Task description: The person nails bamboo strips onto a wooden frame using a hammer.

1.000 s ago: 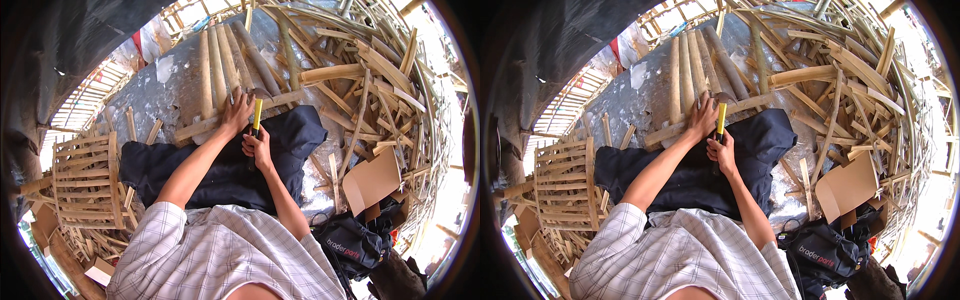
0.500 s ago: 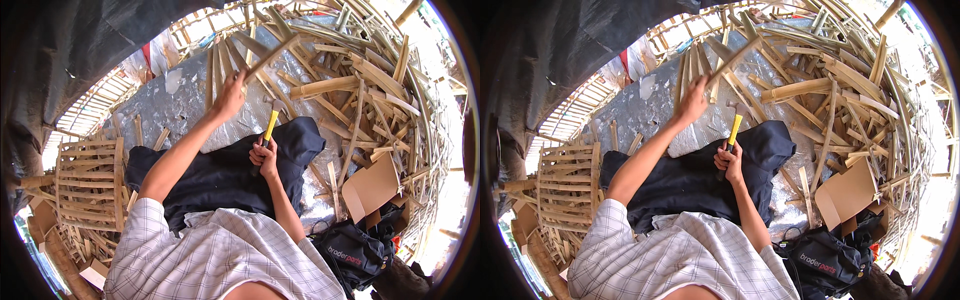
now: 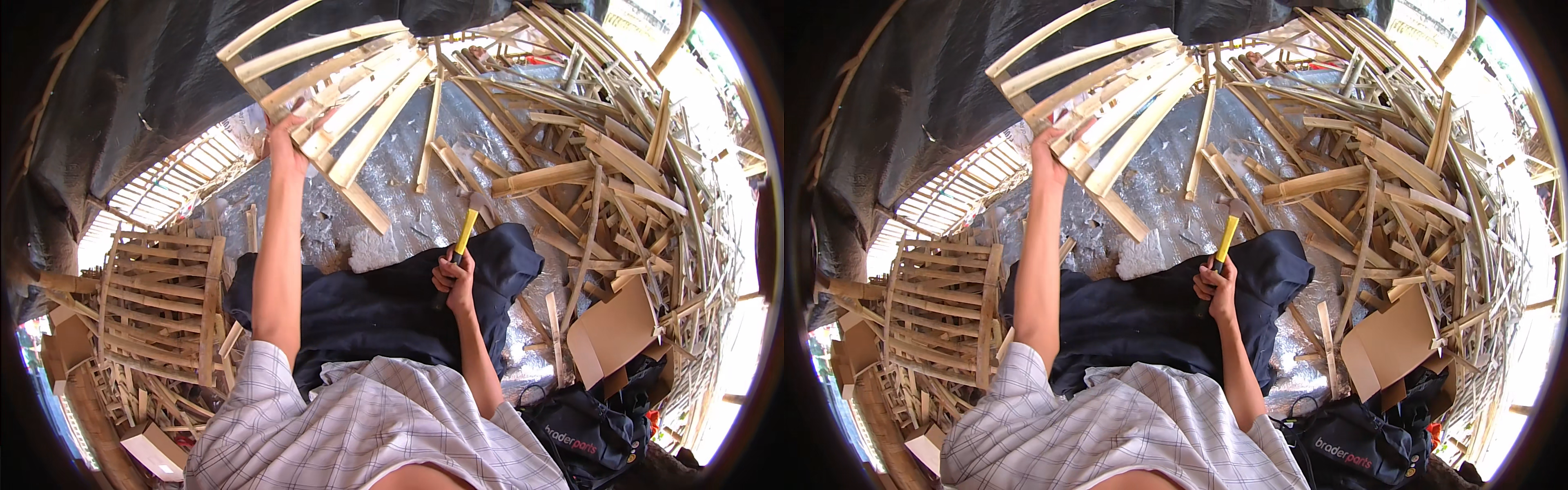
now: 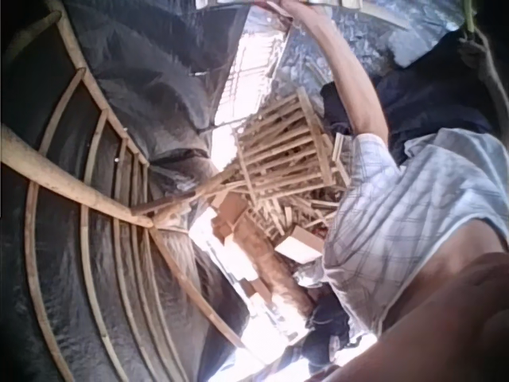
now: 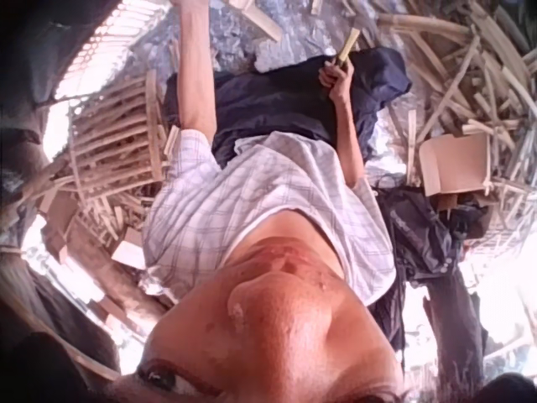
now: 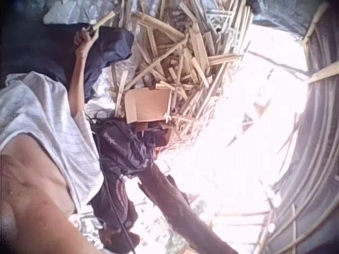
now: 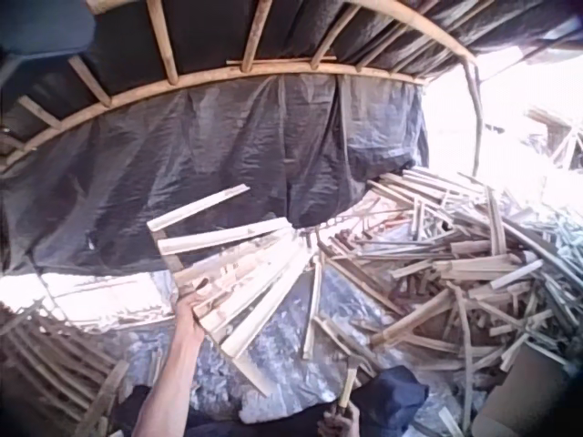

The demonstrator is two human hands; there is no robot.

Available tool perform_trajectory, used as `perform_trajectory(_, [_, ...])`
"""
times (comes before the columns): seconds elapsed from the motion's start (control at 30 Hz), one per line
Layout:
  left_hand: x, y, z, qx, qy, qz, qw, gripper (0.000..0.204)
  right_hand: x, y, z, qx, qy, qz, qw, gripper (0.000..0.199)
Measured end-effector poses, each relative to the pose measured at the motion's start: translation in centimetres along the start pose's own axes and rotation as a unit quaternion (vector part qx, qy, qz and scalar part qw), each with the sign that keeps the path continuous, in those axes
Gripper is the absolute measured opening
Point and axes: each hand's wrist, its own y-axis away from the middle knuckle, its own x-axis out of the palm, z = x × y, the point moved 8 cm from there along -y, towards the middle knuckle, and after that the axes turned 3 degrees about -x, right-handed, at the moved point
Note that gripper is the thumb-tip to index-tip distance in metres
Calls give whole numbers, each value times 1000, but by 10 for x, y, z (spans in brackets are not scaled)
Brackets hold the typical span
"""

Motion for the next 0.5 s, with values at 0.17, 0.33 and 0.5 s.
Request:
perform_trajectory(0.17, [-66, 11, 46, 60, 110, 37, 991, 65, -3, -1, 6, -27, 28, -21, 999, 16])
perform_trajectory(0.33, [-134, 49, 125, 78, 155, -117, 978, 64, -3, -5, 8, -37, 122, -52, 990, 16])
perform_trajectory(0.5, [-182, 86, 188, 56, 288, -138, 946, 72, 10, -19, 8, 3, 201, -82, 976, 23])
